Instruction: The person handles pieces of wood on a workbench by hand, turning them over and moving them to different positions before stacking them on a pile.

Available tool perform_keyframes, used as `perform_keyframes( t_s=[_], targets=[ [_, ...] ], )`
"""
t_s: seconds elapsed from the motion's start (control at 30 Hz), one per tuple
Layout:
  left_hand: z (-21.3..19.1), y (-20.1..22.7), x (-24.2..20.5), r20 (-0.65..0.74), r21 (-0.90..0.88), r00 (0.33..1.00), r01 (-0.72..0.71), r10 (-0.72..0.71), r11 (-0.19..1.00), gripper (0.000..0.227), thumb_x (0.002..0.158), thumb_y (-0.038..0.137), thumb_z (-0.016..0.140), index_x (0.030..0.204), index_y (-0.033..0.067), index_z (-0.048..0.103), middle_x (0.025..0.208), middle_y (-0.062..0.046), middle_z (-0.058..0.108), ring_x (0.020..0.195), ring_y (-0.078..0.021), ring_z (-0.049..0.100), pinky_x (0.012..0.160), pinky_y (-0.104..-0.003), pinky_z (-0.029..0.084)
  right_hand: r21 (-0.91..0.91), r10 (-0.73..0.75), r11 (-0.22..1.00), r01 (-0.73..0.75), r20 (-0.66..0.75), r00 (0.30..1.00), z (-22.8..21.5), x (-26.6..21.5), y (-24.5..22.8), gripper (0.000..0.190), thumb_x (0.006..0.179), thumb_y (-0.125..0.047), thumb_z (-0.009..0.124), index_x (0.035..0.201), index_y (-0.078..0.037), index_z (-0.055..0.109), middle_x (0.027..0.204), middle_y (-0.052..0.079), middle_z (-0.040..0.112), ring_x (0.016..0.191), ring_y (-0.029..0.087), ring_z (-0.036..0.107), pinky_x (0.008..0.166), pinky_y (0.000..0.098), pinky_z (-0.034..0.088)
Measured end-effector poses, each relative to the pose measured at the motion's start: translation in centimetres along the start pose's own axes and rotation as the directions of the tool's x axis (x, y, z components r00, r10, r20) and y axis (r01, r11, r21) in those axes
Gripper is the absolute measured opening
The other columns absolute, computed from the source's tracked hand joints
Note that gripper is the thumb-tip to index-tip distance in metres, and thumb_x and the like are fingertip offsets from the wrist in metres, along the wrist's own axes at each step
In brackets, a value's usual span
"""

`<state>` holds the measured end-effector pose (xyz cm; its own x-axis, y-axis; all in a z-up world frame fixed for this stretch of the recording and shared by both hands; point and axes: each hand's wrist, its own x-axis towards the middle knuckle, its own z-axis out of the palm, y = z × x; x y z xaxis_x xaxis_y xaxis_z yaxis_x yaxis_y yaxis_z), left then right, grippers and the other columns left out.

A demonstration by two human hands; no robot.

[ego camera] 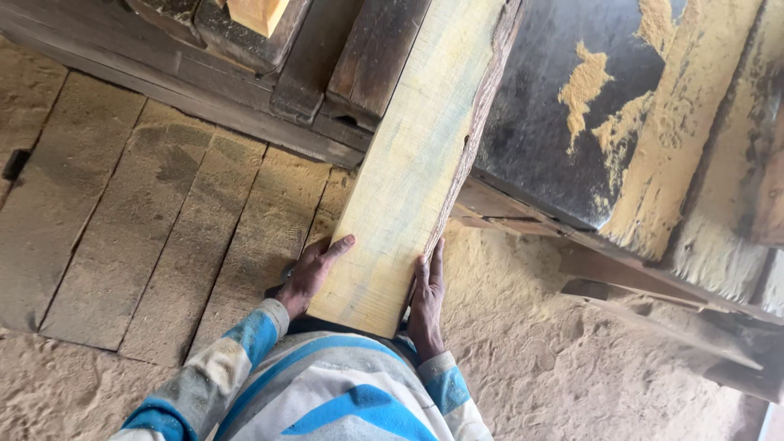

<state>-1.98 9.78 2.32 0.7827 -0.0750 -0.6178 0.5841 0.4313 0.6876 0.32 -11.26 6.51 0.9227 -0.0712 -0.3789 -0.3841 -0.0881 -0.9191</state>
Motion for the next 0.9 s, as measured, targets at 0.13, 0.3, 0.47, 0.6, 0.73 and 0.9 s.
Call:
perform_keyframes(
  t_s=[0.13, 0.3, 0.47, 0.6, 0.73, 0.9],
  targets=[
    [-0.1, 0.7, 2.2, -0.003, 0.02, 1.0, 0.027, -0.027, 0.999, 0.058, 0.092, 0.051, 0.064, 0.122, 0.0012, 0.07, 0.111, -0.011, 0.074, 0.102, -0.0196, 0.066, 0.09, -0.032, 0.052, -0.022, -0.003, 1.0, 0.003, -0.007, 1.0, 0.0, 2.4, 0.3, 0.069, 0.106, -0.03, 0.052, 0.164, -0.009, 0.022, 0.162, 0.012, 0.041, 0.141, 0.018, 0.046, 0.114, 0.0307, 0.039],
    [-0.2, 1.3, 3.9, -0.036, 0.101, 0.999, 0.018, -0.014, 0.995, 0.058, 0.094, 0.052, 0.063, 0.116, -0.0018, 0.07, 0.106, -0.014, 0.073, 0.098, -0.0217, 0.065, 0.088, -0.033, 0.051, -0.173, 0.27, 0.94, -0.295, -0.153, 0.95, -1.1, 4.0, 1.1, 0.072, 0.11, -0.027, 0.056, 0.176, -0.017, 0.029, 0.099, 0.029, 0.052, 0.089, 0.033, 0.037, 0.074, 0.0466, 0.033],
    [-0.2, 3.5, 6.4, -0.005, 0.306, 0.999, -0.037, 0.041, 0.951, 0.068, 0.091, 0.056, 0.062, 0.13, 0.0009, 0.059, 0.116, -0.014, 0.071, 0.108, -0.0252, 0.067, 0.096, -0.038, 0.052, -0.549, -0.182, 0.821, 0.159, 0.012, 0.983, -0.6, 7.7, -1.1, 0.064, 0.108, -0.036, 0.053, 0.161, -0.004, 0.037, 0.143, 0.019, 0.048, 0.135, 0.03, 0.046, 0.117, 0.0412, 0.035],
    [-0.5, 5.9, 7.7, 0.048, 0.504, 0.999, -0.005, -0.023, 0.864, 0.105, 0.081, 0.06, 0.07, 0.157, 0.0064, 0.02, 0.129, -0.017, 0.062, 0.117, -0.0299, 0.065, 0.105, -0.043, 0.051, -0.621, -0.214, 0.766, 0.169, 0.002, 0.977, 0.7, 11.6, -3.8, 0.072, 0.106, -0.042, 0.052, 0.16, 0.0, 0.031, 0.158, 0.024, 0.033, 0.149, 0.037, 0.033, 0.122, 0.0455, 0.028],
    [-0.6, 10.3, 9.3, 0.27, 0.806, 0.84, -0.464, 0.47, 0.368, 0.108, 0.076, 0.06, 0.077, 0.152, 0.0027, 0.026, 0.15, -0.026, 0.037, 0.138, -0.038, 0.04, 0.11, -0.051, 0.04, -0.655, -0.303, 0.713, 0.251, 0.034, 0.952, 1.8, 16.8, -5.4, 0.076, 0.107, -0.044, 0.052, 0.161, 0.003, 0.027, 0.164, 0.026, 0.026, 0.153, 0.041, 0.027, 0.125, 0.0477, 0.024],
    [-1.1, 16.3, 10.2, 0.592, 0.795, 0.722, -0.597, 0.358, -0.112, 0.092, 0.076, 0.061, 0.074, 0.147, 0.0102, 0.046, 0.158, -0.017, 0.03, 0.147, -0.032, 0.027, 0.12, -0.053, 0.023, -0.625, -0.362, 0.721, 0.299, 0.028, 0.932, 1.9, 22.5, -6.3, 0.076, 0.108, -0.043, 0.053, 0.161, 0.004, 0.027, 0.164, 0.024, 0.029, 0.153, 0.039, 0.03, 0.126, 0.0465, 0.026]
  ],
)
